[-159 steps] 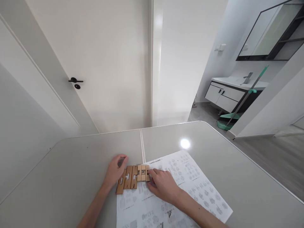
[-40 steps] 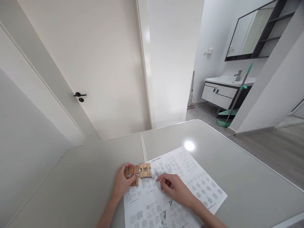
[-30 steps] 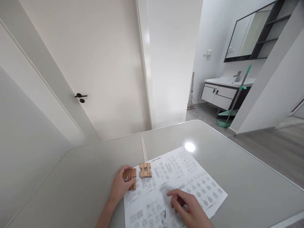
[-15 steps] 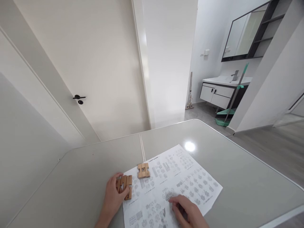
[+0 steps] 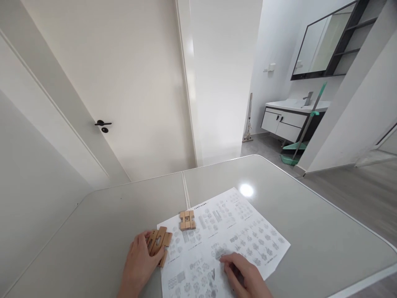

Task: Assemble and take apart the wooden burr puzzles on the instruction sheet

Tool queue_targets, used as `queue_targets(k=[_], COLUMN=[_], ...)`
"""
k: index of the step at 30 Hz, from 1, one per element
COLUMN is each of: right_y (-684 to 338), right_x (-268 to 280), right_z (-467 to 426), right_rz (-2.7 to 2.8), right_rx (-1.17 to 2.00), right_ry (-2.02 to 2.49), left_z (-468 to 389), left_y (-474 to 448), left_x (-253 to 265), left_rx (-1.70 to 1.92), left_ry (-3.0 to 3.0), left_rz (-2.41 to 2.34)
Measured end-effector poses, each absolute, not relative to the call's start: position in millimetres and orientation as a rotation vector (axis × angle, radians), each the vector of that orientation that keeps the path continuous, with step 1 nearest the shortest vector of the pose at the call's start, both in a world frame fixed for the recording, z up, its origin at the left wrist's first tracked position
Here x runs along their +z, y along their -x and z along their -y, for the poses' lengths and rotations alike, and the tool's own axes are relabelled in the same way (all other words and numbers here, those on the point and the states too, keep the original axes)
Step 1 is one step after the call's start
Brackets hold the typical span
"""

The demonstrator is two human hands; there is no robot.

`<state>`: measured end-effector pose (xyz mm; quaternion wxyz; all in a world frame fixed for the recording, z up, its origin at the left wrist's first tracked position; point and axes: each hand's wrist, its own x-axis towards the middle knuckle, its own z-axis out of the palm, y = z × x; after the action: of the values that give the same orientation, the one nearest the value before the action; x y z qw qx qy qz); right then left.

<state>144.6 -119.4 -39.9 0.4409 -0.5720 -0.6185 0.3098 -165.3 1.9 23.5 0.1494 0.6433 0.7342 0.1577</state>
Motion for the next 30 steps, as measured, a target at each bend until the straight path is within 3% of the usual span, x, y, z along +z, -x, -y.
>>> queue_targets(k=[10,22,30], right_y=[-132.2,-130.3,-123.9], right_x=[-45.4,-44.8,-53.2], right_z=[123.5,124.0,130.8], right_rz=[1.440,1.412,1.413], right_rx=[0.665,0.669,0.618], right_ry=[1.427,1.439,1.455], left_z=[11.9,45.8,54.0], left_y=[146.7,89.2,85.1], left_x=[40.0,22.6,18.8], left_rx=[0.315,0.517,0.618], left_ry=[-1.919,-2.084,-2.050], left_rz=[-2.027,-1.531,-1.523])
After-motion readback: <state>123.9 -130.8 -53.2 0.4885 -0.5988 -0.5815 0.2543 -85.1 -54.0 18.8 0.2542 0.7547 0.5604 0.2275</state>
